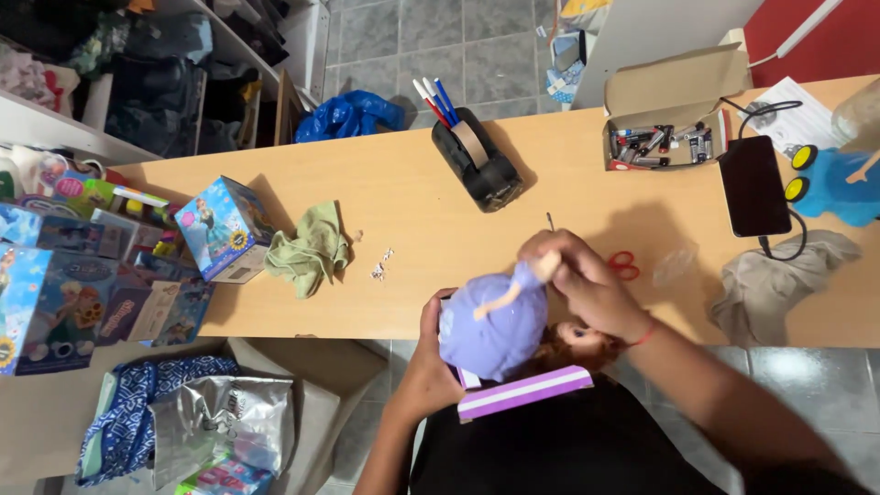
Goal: The person unpacks a pink toy from a box and places it on the table. They then open a purple box containing a doll head and a light-up projector base. The person inserts batteries into the projector base, turns it on to test the light, and then removes the batteries. Finally, they unwrap a doll head from plastic packaging.
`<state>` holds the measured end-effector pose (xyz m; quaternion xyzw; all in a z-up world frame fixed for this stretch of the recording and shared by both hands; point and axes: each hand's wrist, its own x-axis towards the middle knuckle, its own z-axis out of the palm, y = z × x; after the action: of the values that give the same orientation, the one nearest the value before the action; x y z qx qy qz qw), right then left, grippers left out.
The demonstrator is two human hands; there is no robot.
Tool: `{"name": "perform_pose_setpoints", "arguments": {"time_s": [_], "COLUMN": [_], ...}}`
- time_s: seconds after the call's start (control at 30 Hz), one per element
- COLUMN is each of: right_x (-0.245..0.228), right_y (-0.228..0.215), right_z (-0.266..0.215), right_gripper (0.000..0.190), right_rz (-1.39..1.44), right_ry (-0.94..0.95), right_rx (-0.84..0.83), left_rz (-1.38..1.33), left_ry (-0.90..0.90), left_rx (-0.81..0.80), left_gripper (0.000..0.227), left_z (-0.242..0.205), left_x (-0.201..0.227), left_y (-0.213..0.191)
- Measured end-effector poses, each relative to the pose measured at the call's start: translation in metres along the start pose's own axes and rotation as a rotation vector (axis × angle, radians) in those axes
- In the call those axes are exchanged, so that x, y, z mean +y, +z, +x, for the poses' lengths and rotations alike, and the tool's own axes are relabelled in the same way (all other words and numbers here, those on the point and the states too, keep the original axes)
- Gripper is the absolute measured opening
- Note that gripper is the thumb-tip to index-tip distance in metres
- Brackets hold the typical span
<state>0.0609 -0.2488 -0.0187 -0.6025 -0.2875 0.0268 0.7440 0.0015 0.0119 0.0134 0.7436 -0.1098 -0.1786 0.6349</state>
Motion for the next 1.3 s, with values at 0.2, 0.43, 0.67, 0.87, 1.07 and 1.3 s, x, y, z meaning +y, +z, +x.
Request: {"name": "perform_pose_setpoints", "arguments": {"time_s": [0.2, 0.43, 0.67, 0.87, 1.07, 1.3], "right_x": [0.05, 0.048, 0.11, 0.112, 0.113, 0.113], "right_y": [0.041, 0.053, 0.062, 0.051, 0.053, 0.064], "right_z": [0.01, 0.042, 0.02, 0.024, 0.004, -0.02], "right_gripper": [0.052, 0.072, 0.062, 0.054, 0.045, 0.036], "right_rz": [0.683, 1.213, 1.503, 1.471, 1.461, 1.464], "right_ry": [0.335, 0.435, 0.468, 0.417, 0.421, 0.436], "right_rx": [0.565, 0.584, 0.679, 0.724, 0.791, 0.824], "left_rz": [0.112, 0.253, 0.277, 0.205, 0.178, 0.241], "left_ry": [0.142, 0.133, 0.082, 0.218, 0.271, 0.351], "left_rx": [0.037, 0.015, -0.022, 0.103, 0.33, 0.393], "left_gripper": [0.145, 0.139, 0.14, 0.147, 0.17, 0.155], "left_z": [-0.001, 0.019, 0.05, 0.095, 0.143, 0.149], "left_x": [-0.068, -0.055, -0.023, -0.048, -0.109, -0.157], "left_y": [-0.034, -0.107, -0.181, -0.238, -0.241, -0.247]}}
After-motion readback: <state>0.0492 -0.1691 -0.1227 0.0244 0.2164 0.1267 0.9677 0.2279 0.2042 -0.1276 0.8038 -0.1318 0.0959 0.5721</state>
